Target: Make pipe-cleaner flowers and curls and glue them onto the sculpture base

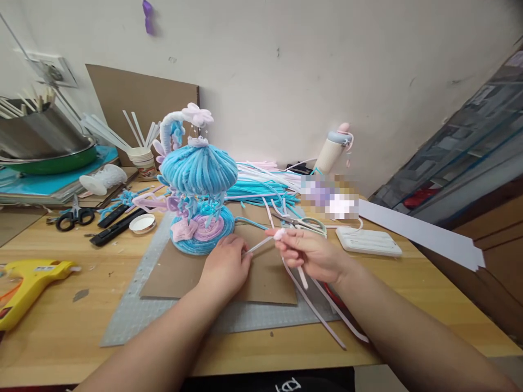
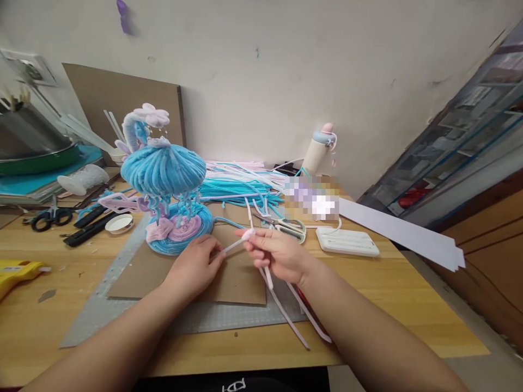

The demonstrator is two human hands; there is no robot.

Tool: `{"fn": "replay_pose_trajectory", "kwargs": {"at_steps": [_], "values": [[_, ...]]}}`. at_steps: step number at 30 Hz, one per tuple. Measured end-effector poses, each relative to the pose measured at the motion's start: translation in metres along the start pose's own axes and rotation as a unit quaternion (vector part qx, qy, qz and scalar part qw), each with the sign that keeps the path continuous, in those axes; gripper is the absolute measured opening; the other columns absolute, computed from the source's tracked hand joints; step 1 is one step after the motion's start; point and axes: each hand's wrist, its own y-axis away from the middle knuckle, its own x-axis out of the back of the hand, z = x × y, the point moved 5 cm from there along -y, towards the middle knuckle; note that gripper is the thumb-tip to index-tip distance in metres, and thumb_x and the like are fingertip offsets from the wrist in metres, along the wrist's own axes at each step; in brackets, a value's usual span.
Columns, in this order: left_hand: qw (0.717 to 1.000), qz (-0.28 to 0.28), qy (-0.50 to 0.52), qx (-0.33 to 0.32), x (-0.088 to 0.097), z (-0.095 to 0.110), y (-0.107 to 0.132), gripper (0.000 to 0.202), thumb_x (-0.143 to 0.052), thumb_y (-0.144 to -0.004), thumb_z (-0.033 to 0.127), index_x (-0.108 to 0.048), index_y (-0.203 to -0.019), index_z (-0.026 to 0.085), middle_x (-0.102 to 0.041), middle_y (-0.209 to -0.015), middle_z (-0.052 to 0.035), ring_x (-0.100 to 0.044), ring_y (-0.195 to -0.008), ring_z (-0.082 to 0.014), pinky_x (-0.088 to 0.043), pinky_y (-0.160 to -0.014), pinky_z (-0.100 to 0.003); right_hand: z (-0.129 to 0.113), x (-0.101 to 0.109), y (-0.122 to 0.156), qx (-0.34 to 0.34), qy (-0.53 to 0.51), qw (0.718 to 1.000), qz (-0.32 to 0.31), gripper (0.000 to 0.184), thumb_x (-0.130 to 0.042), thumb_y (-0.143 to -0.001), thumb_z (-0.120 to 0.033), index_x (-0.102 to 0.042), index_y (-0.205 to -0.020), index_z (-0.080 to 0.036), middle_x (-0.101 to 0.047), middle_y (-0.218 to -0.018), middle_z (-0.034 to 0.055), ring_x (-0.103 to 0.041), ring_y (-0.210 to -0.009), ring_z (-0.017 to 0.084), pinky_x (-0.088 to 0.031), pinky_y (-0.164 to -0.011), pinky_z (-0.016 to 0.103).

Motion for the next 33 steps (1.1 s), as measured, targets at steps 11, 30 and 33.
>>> {"fn": "replay_pose_trajectory", "kwargs": {"at_steps": [11,30,33], "values": [[0.84,-0.214,0.495,0.058,-0.023,0.024,0.006,0.028,-0.064,-0.078,0.033,-0.058,-0.099,0.016,-0.065,-0.076,-0.0033,-0.06,-0.067,-0.0144,-0.045,-0.067,-0.028,0.027,-0.018,0.007,0.027,0.101,0.993,-0.054,0.034,-0.065,-0.08,-0.033,-0.032,-0.083,-0.022,-0.067,-0.065,-0.0005,-0.05,-0.039,0.006,-0.029,-0.034,0.013],[0.772,-0.18,0.595,0.13,-0.021,0.025,0.011,0.019,-0.073,-0.072,0.024,-0.061,-0.081,0.013,-0.063,-0.077,-0.0029,-0.058,-0.068,-0.0101,-0.047,-0.061,-0.02,0.024,-0.007,0.007,0.129,0.129,0.981,0.072,0.022,-0.072,-0.073,-0.033,-0.059,-0.08,-0.016,-0.06,-0.059,-0.0022,-0.052,-0.047,0.007,-0.039,-0.043,0.017],[0.794,-0.176,0.569,0.122,-0.023,0.023,0.009,0.021,-0.074,-0.07,0.024,-0.06,-0.081,0.013,-0.062,-0.076,-0.0017,-0.057,-0.066,-0.0096,-0.047,-0.061,-0.02,0.023,-0.005,0.007,0.123,0.154,0.976,0.094,0.023,-0.072,-0.072,-0.035,-0.059,-0.078,-0.016,-0.059,-0.057,-0.003,-0.051,-0.046,0.007,-0.037,-0.042,0.018]]}}
